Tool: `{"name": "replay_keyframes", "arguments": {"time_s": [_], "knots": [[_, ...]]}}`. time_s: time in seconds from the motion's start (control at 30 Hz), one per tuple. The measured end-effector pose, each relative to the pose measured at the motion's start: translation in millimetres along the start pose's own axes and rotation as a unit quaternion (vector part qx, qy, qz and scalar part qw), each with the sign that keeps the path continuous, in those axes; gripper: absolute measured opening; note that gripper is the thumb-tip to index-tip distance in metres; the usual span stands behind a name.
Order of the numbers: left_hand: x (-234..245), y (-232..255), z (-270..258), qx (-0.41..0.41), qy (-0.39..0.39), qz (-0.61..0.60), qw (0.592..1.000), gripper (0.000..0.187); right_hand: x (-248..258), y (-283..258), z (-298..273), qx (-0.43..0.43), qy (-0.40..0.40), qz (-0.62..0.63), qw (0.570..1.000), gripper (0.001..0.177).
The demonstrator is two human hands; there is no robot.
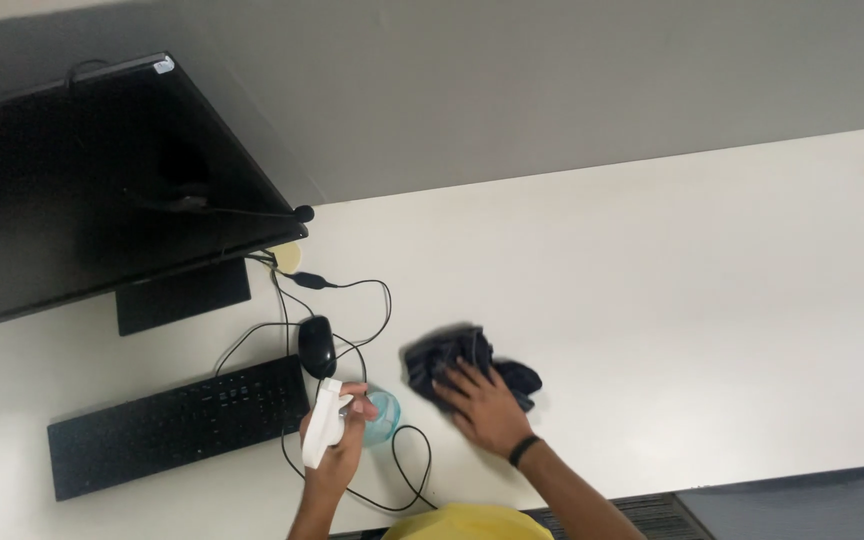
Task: Cleaning a computer desk, monitor, keyboard, and mouse using a cleaning spray and a cloth.
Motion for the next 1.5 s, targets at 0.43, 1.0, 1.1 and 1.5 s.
{"name": "replay_keyframes", "arguments": {"time_s": [0.43, 1.0, 1.1, 1.5], "knots": [[11.7, -2.6, -6.9, -0.015, -0.003, -0.044, 0.999, 0.024, 1.8, 161.6, 21.9, -0.209, 0.126, 0.019, 0.97, 0.052], [9.0, 3.7, 3.9, -0.056, 0.094, 0.018, 0.994, 0.022, -53.4, 8.6, -120.7, 0.096, -0.184, 0.059, 0.976, 0.059], [7.6, 2.0, 5.9, -0.044, 0.09, 0.019, 0.995, 0.021, -42.4, 1.5, -93.5, 0.1, -0.193, 0.035, 0.976, 0.06], [-9.3, -2.0, 14.1, -0.044, 0.007, 0.034, 0.998, 0.016, -8.4, 140.9, 14.1, -0.134, 0.132, -0.045, 0.981, 0.058]]}}
Point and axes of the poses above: each hand's wrist, its own z-axis towards the middle knuckle, its own x-axis out of the back of the hand, y = z × x, the point moved 3 cm from there along z, towards the middle knuckle, and after that the axes turned 15 degrees about -x, right-handed, at the moved point
